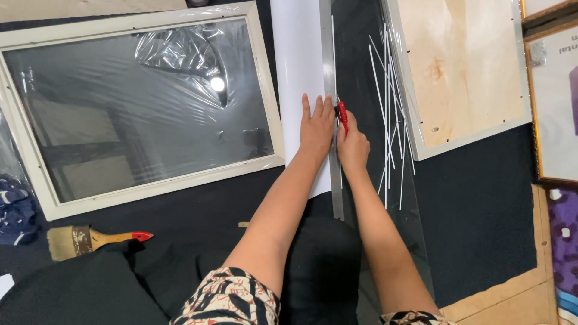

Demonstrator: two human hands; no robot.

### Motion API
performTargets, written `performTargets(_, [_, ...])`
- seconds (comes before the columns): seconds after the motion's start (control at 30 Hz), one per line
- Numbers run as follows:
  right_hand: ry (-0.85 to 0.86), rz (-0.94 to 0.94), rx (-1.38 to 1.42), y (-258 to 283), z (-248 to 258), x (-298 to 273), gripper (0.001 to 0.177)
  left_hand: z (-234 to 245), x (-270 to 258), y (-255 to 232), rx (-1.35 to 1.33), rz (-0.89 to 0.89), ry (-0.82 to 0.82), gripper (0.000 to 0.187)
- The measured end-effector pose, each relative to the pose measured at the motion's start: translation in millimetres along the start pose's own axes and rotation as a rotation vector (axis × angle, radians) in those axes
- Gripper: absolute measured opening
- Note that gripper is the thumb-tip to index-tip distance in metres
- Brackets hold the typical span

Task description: Cutting a white backing sheet to size using a metal ruler and a utility knife on a workshop table.

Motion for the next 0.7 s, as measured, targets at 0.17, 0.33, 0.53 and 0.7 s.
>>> performTargets(0.17, [-0.129,-0.025,0.283,3.6,29.3,-22.2,0.04,-7.5,4.0,-1.6,-0.004,-0.01,0.004,0.066])
performTargets(0.33, [-0.279,-0.161,0.484,-14.5,11.0,18.5,0.071,-3.9,5.1,-2.6,0.013,-0.017,0.049,0.077])
performTargets(0.53, [-0.157,-0.088,0.233,-7.3,14.5,40.5,0.077,-4.5,3.5,-4.1,0.007,-0.012,0.062,0.077])
performTargets(0.7, [-0.121,-0.138,0.36,-11.9,34.0,-10.6,0.075,-1.3,5.8,-3.9,0.01,-0.019,0.099,0.091])
Point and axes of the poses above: each hand's wrist, its own x-axis towards the middle knuckle, its own z-axis out of the back of the hand, y = z × x, the point moved 2 cm from there along x, towards the middle knuckle, and after that the axes turned 6 degrees about -y, right-handed, at the moved point
